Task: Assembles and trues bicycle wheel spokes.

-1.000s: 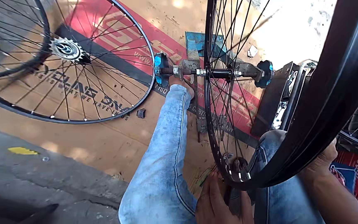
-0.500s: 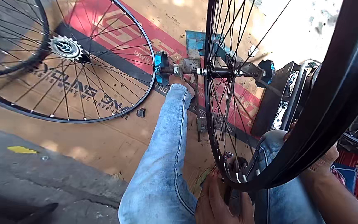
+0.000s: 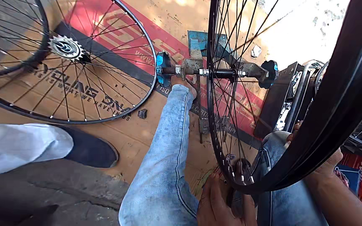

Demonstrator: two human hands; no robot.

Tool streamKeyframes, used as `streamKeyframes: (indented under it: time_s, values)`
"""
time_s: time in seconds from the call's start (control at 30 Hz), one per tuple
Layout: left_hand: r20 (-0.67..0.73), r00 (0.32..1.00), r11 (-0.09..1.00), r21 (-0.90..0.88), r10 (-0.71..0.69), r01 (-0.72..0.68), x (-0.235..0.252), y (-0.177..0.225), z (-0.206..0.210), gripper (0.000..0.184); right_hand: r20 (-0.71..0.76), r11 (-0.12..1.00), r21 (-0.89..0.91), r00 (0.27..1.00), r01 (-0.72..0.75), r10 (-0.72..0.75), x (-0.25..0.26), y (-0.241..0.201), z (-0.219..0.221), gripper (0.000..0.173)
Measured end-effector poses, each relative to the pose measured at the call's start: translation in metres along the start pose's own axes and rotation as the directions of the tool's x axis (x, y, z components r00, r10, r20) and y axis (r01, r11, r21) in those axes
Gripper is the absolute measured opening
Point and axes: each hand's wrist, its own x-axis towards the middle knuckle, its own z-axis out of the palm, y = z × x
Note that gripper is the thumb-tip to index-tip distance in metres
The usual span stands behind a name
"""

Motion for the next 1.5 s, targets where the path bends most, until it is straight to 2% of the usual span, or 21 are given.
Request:
streamKeyframes:
  time_s: [0.07,0.2,0.33,0.43,0.5,0.57,0.67,0.77,0.8,0.83,0.9,0.93,1.03,1.1,1.2,1.27,1.33,1.5]
  values:
    - [-0.013,1.000,1.000,-0.001,0.023,-0.023,0.000,0.000,0.001,0.061,0.002,1.000,-0.005,1.000,0.000,0.000,0.000,-0.001,0.001,0.013]
    - [0.003,0.993,0.986,0.117,0.122,-0.122,0.004,-0.009,0.003,0.032,0.007,1.000,-0.013,1.000,-0.005,0.005,0.000,0.001,-0.001,0.012]
    - [-0.047,0.989,0.983,0.124,0.142,-0.135,0.008,-0.014,0.005,0.034,0.011,1.000,0.013,1.000,-0.015,0.014,0.001,0.003,-0.002,0.011]
    - [-0.065,0.988,0.988,0.069,0.140,-0.136,0.007,-0.008,0.004,0.043,0.026,1.000,0.017,1.000,0.014,-0.014,0.000,-0.003,0.007,0.012]
    - [-0.103,0.971,0.976,-0.006,0.214,-0.216,0.007,-0.007,0.002,0.035,0.041,0.999,0.020,0.999,0.027,-0.028,0.001,-0.004,0.008,0.011]
    - [-0.126,0.951,0.959,0.001,0.282,-0.284,0.009,-0.009,0.004,0.028,0.033,1.000,0.025,0.999,0.006,-0.007,-0.001,0.001,-0.001,0.010]
    - [-0.018,0.976,0.966,0.148,0.217,-0.212,0.011,-0.013,0.010,0.028,0.019,1.000,0.013,1.000,-0.009,0.009,0.000,0.002,0.000,0.012]
    - [0.179,0.983,0.931,0.353,0.031,-0.093,0.016,-0.015,0.012,0.030,0.029,1.000,-0.004,0.999,0.031,-0.030,0.000,-0.006,0.012,0.012]
    - [0.224,0.974,0.915,0.400,-0.035,-0.059,0.016,-0.016,0.011,0.036,0.033,0.999,-0.006,0.999,0.036,-0.036,0.000,-0.007,0.013,0.012]
    - [0.237,0.968,0.910,0.413,-0.077,-0.029,0.017,-0.016,0.010,0.050,0.032,0.999,-0.001,0.999,0.039,-0.039,0.000,-0.007,0.014,0.012]
    - [0.185,0.980,0.922,0.388,-0.073,-0.004,0.016,-0.018,0.009,0.071,0.031,0.999,0.006,0.999,0.043,-0.043,-0.001,-0.007,0.013,0.013]
    - [0.160,0.986,0.931,0.365,-0.057,-0.005,0.014,-0.018,0.009,0.076,0.034,0.999,0.012,0.998,0.045,-0.046,-0.002,-0.007,0.011,0.013]
    - [0.161,0.986,0.958,0.285,-0.043,-0.005,0.008,-0.019,0.011,0.076,0.043,0.999,0.006,0.998,0.047,-0.048,-0.001,-0.007,0.010,0.013]
    - [0.186,0.982,0.978,0.207,-0.043,0.003,0.011,-0.015,0.007,0.083,0.034,0.999,0.011,0.999,0.036,-0.036,-0.002,-0.006,0.009,0.012]
    - [0.207,0.977,0.994,0.109,-0.045,0.023,0.020,-0.001,-0.006,0.080,0.012,0.999,0.036,1.000,-0.005,0.004,-0.003,-0.001,0.002,0.012]
    - [0.075,0.993,0.996,0.017,0.086,-0.087,0.012,-0.010,0.002,0.077,0.008,0.999,0.002,0.999,-0.038,0.038,-0.004,0.000,0.000,0.013]
    - [-0.027,0.988,0.986,-0.066,0.153,-0.155,0.005,-0.014,0.008,0.073,0.009,0.999,-0.008,0.999,-0.042,0.042,-0.003,0.003,-0.003,0.012]
    - [-0.107,0.974,0.971,-0.113,0.200,-0.212,0.005,-0.007,0.007,0.062,0.034,1.000,0.019,0.999,-0.013,0.013,0.000,0.008,-0.007,0.011]
